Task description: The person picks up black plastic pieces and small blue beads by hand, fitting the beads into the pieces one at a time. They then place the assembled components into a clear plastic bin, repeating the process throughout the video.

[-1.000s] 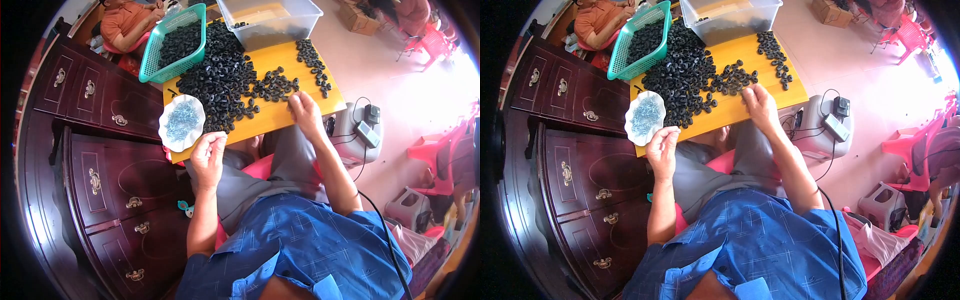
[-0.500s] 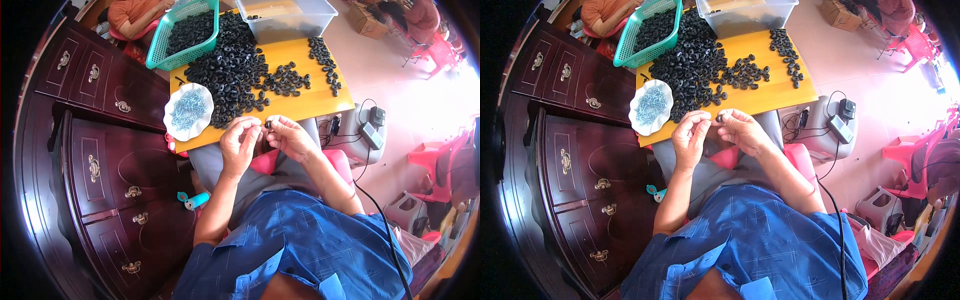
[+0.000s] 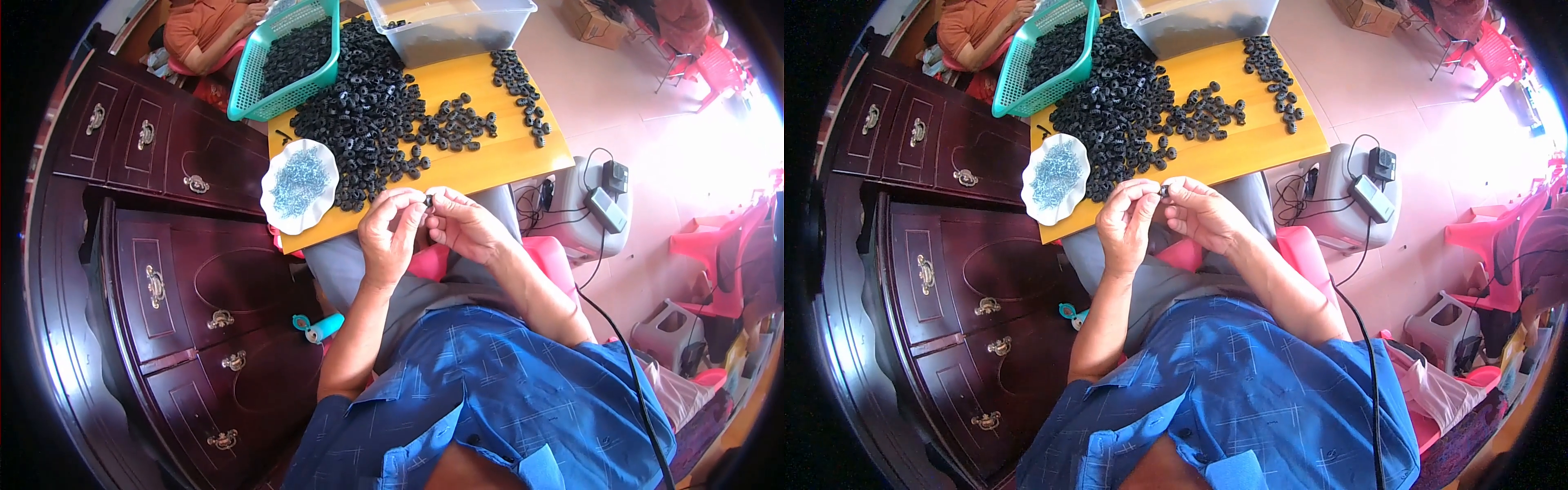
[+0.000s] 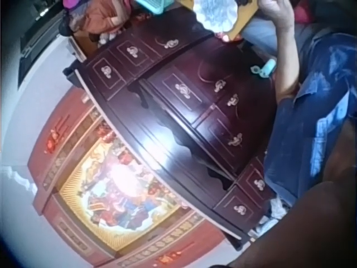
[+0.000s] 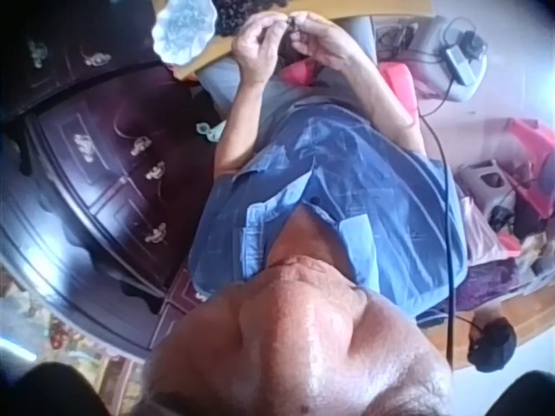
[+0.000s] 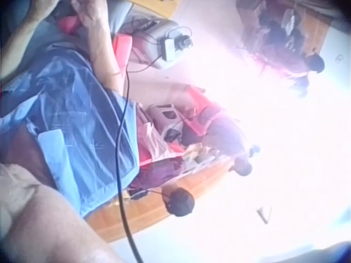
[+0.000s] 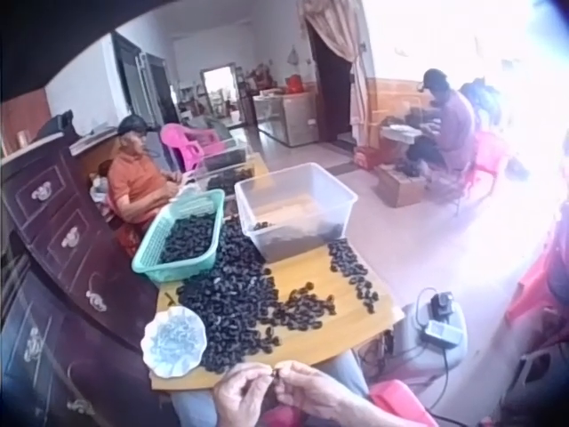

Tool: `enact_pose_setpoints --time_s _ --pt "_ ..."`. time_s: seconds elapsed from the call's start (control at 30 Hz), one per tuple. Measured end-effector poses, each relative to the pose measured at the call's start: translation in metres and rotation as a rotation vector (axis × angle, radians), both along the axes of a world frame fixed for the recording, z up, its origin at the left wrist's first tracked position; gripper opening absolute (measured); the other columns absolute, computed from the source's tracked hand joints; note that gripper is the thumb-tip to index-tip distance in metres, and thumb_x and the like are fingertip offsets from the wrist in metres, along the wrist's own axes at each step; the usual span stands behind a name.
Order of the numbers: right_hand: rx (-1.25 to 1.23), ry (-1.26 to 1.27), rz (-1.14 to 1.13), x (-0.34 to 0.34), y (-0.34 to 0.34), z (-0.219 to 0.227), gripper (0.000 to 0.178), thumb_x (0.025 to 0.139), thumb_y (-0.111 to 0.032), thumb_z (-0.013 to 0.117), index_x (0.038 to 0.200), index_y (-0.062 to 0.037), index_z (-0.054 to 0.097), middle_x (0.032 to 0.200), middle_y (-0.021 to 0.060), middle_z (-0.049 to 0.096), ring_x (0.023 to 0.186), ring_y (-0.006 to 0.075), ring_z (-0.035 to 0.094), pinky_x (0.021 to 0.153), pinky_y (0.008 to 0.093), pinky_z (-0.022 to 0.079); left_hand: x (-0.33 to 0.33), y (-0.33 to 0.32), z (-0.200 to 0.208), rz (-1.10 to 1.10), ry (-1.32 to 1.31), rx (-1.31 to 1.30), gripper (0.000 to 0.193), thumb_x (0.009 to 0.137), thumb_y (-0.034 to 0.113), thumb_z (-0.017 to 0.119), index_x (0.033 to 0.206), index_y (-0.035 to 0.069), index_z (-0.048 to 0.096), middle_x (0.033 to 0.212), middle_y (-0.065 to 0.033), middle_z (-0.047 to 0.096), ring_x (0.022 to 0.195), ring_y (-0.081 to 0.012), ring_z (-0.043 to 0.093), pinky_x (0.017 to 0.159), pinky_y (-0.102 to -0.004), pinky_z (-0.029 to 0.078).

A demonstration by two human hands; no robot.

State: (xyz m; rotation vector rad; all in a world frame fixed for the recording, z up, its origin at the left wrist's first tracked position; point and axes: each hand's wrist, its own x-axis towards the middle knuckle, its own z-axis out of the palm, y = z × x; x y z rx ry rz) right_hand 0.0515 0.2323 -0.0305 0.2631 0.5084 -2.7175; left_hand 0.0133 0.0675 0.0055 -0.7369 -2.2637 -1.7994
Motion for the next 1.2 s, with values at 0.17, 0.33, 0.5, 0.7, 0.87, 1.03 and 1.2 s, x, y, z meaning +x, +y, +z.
enact_pose_setpoints --time_s 0.17,0.33,0.5,0.7,0.87,1.03,1.2 --pt "-0.026 -0.011 0.045 0.003 -0.002 -0.002 0.012 0.103 -0.015 0.062 0.113 -0.0102 0.066 0.100 0.0009 0.072 0.080 0.0090 0.067 0.074 0.0253 0.059 0.000 0.003 0.002 0.007 -0.022 0.059 0.008 0.094 0.005 0.069 0.098 -0.002 0.070 0.099 -0.0123 0.072 0.088 -0.0229 0.070 0.080 -0.0317 0.055" --pt "-0.027 0.018 0.046 0.004 0.001 -0.001 0.011 0.103 -0.016 0.062 0.112 -0.0098 0.065 0.100 0.0013 0.071 0.082 0.0092 0.067 0.075 0.0249 0.058 0.000 0.004 0.004 -0.024 -0.017 -0.015 0.010 0.095 0.005 0.069 0.101 -0.001 0.072 0.101 -0.0125 0.072 0.090 -0.0234 0.070 0.081 -0.0323 0.055" --pt "-0.013 0.071 0.037 0.003 0.015 0.010 0.011 0.103 -0.017 0.062 0.112 -0.0102 0.064 0.101 0.0021 0.071 0.082 0.0089 0.067 0.075 0.0248 0.058 -0.007 0.014 0.009 -0.029 0.150 -0.132 0.017 0.096 0.006 0.067 0.111 -0.001 0.072 0.102 -0.0123 0.073 0.092 -0.0237 0.069 0.084 -0.0334 0.055" --pt "0.065 0.175 -0.073 0.001 0.054 0.013 0.015 0.101 -0.017 0.063 0.114 -0.0092 0.062 0.101 0.0032 0.068 0.082 0.0113 0.066 0.075 0.0275 0.055 -0.027 0.038 0.007 -0.064 0.017 -0.074 0.020 0.098 0.003 0.064 0.115 -0.001 0.071 0.097 -0.0112 0.072 0.085 -0.0178 0.071 0.073 -0.0295 0.056" --pt "0.012 0.246 -0.241 0.004 0.093 0.012 0.015 0.099 -0.017 0.065 0.111 -0.0085 0.062 0.098 0.0041 0.067 0.080 0.0118 0.066 0.075 0.0273 0.056 -0.044 0.086 -0.002 -0.176 0.145 -0.310 0.025 0.092 0.002 0.067 0.117 0.002 0.071 0.091 -0.0094 0.069 0.071 -0.0149 0.067 0.065 -0.0276 0.054" --pt "0.057 0.302 -0.442 0.004 0.133 0.014 0.018 0.099 -0.018 0.064 0.112 -0.0080 0.059 0.098 0.0054 0.065 0.082 0.0130 0.065 0.074 0.0292 0.055 -0.051 0.130 -0.016 -0.155 0.256 -0.610 0.029 0.092 0.016 0.064 0.120 0.006 0.069 0.099 -0.0138 0.069 0.082 -0.0321 0.070 0.072 -0.0422 0.057" --pt "0.083 0.271 -0.500 0.006 0.142 0.009 0.015 0.099 -0.018 0.064 0.111 -0.0091 0.059 0.097 0.0056 0.065 0.080 0.0133 0.065 0.073 0.0290 0.055 -0.062 0.149 -0.027 -0.103 0.345 -0.721 0.029 0.093 0.018 0.064 0.120 0.007 0.067 0.100 -0.0143 0.069 0.082 -0.0361 0.071 0.071 -0.0452 0.058"
